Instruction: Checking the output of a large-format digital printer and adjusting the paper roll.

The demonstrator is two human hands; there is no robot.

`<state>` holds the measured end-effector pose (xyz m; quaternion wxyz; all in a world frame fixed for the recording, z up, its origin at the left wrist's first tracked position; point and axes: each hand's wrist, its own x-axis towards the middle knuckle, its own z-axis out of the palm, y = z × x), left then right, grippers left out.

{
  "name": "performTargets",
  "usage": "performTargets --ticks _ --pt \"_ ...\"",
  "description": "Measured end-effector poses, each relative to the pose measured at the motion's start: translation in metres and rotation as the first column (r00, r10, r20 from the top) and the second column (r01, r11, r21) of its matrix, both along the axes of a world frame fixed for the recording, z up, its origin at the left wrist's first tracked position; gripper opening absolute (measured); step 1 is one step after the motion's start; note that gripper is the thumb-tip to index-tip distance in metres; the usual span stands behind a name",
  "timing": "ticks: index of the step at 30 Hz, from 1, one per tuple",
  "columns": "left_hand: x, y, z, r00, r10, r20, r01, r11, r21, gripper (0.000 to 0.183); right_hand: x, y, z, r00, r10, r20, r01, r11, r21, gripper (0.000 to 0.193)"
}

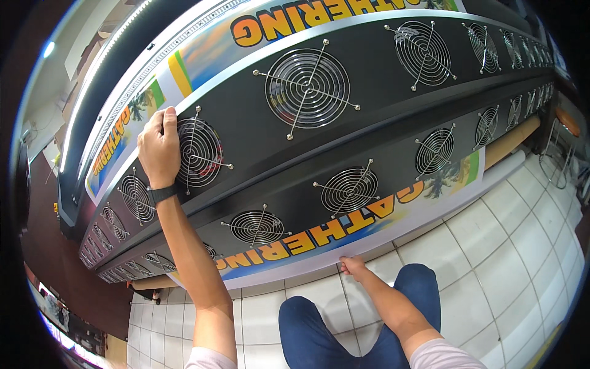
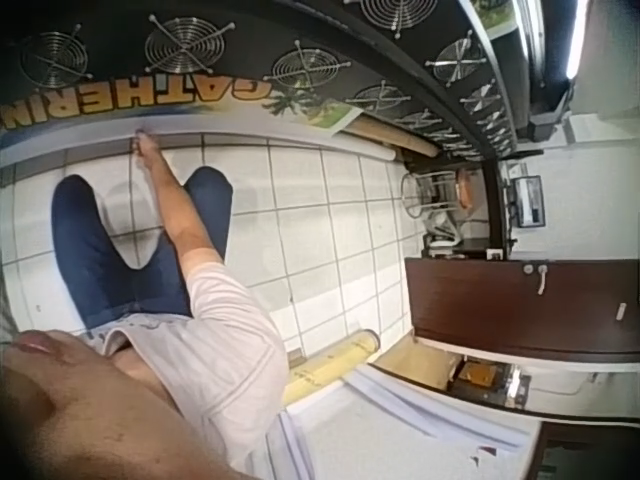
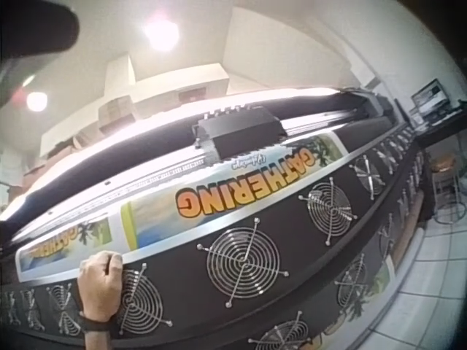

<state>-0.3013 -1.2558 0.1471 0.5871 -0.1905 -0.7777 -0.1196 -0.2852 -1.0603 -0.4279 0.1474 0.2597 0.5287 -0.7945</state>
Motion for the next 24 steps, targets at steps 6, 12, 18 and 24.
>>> performTargets --ticks 6,12,18,24 --pt "0.002 0.001 0.001 0.999 0.002 -0.047 -0.003 0.999 -0.032 0.044 0.000 0.002 -0.004 0.999 0.033 0.003 -0.033 0.999 0.007 0.016" --pt "0.002 0.002 0.001 0.999 -0.009 -0.052 0.007 1.000 -0.028 0.043 -0.002 0.003 -0.012 1.000 0.017 -0.012 -0.017 0.999 -0.046 0.015" --pt "0.001 0.001 0.001 0.998 -0.017 -0.056 0.015 0.999 -0.035 0.043 0.000 0.002 -0.007 1.000 0.001 -0.021 -0.002 0.999 -0.043 0.017" --pt "0.001 -0.001 0.001 0.999 -0.016 0.029 0.016 1.000 0.009 0.042 0.003 0.001 0.000 0.999 -0.003 -0.034 0.002 0.999 -0.035 0.018"
